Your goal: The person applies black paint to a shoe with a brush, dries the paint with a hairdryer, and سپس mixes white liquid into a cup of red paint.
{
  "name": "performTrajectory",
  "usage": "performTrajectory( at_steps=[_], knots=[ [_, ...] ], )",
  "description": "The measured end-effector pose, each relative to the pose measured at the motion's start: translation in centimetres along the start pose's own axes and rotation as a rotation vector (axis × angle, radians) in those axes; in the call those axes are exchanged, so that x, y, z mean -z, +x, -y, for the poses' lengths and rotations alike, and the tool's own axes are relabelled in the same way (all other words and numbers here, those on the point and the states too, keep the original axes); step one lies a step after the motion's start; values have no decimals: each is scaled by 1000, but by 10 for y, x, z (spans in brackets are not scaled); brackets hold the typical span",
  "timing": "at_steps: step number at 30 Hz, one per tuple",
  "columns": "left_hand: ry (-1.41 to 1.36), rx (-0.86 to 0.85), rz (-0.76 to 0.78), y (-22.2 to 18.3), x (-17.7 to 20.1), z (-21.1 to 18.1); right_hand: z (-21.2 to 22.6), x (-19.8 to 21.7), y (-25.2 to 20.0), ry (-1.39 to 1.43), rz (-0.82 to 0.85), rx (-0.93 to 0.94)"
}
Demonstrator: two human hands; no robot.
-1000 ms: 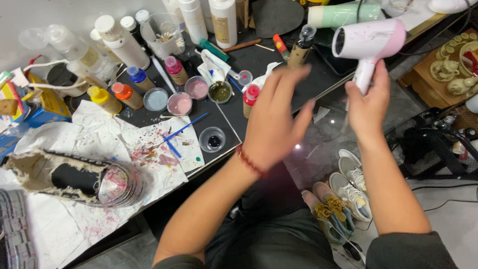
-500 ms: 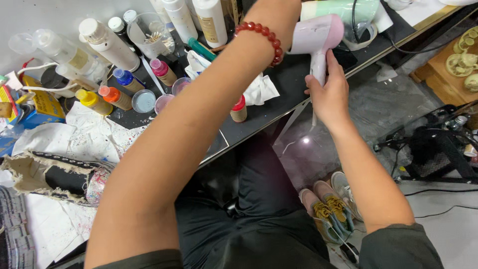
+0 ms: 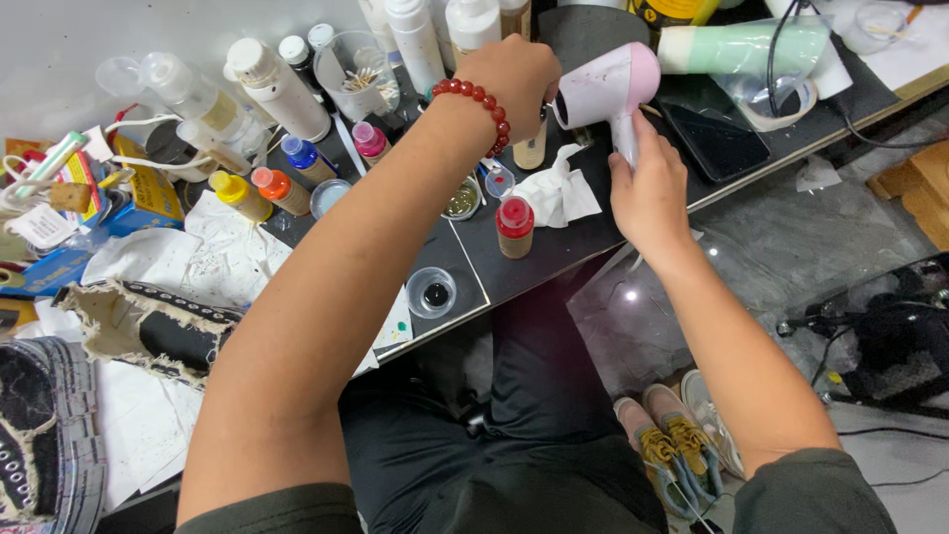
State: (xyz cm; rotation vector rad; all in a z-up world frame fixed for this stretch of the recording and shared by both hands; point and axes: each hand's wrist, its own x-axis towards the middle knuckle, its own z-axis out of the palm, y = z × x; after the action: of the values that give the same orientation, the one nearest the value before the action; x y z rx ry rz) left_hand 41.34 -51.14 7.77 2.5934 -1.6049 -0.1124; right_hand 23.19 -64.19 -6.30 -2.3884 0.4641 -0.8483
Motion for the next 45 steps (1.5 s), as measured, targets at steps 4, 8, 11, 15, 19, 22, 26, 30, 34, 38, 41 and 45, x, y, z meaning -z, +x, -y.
performTrajectory(
  at_steps=[4, 8, 11, 15, 19, 22, 26, 30, 34, 38, 41, 45],
  knots=[
    [-9, 3, 50, 4, -2, 3, 5, 10, -11, -50, 12, 43],
    [-28, 24, 17, -2, -7, 5, 9, 18, -21, -150, -17, 92],
    [-66, 13, -50, -11, -3, 6, 12, 22, -23, -228, -20, 133],
    [-125, -93, -436, -46, 16, 10, 10, 25, -26, -189, -42, 181],
    [-204, -73, -783, -138, 32, 14, -1, 22, -34, -110, -50, 113],
    [-417, 14, -878, -233, 18, -11, -4, 14, -33, -128, -104, 111],
    [-588, 299, -900, -309, -29, -54, 5, 16, -25, -188, -49, 132],
    [-705, 432, -859, -345, -85, -80, 25, 37, -30, -338, -41, 216],
    [-762, 460, -807, -365, -125, -86, 47, 48, -42, -79, 23, -111],
    [-772, 446, -803, -368, -136, -85, 72, 52, -47, -338, -138, 281],
    [-746, 390, -831, -367, -137, -84, 96, 45, -57, 49, 12, 274],
    [-774, 340, -860, -371, -148, -84, 125, 13, -59, 221, 206, 56]
  ],
)
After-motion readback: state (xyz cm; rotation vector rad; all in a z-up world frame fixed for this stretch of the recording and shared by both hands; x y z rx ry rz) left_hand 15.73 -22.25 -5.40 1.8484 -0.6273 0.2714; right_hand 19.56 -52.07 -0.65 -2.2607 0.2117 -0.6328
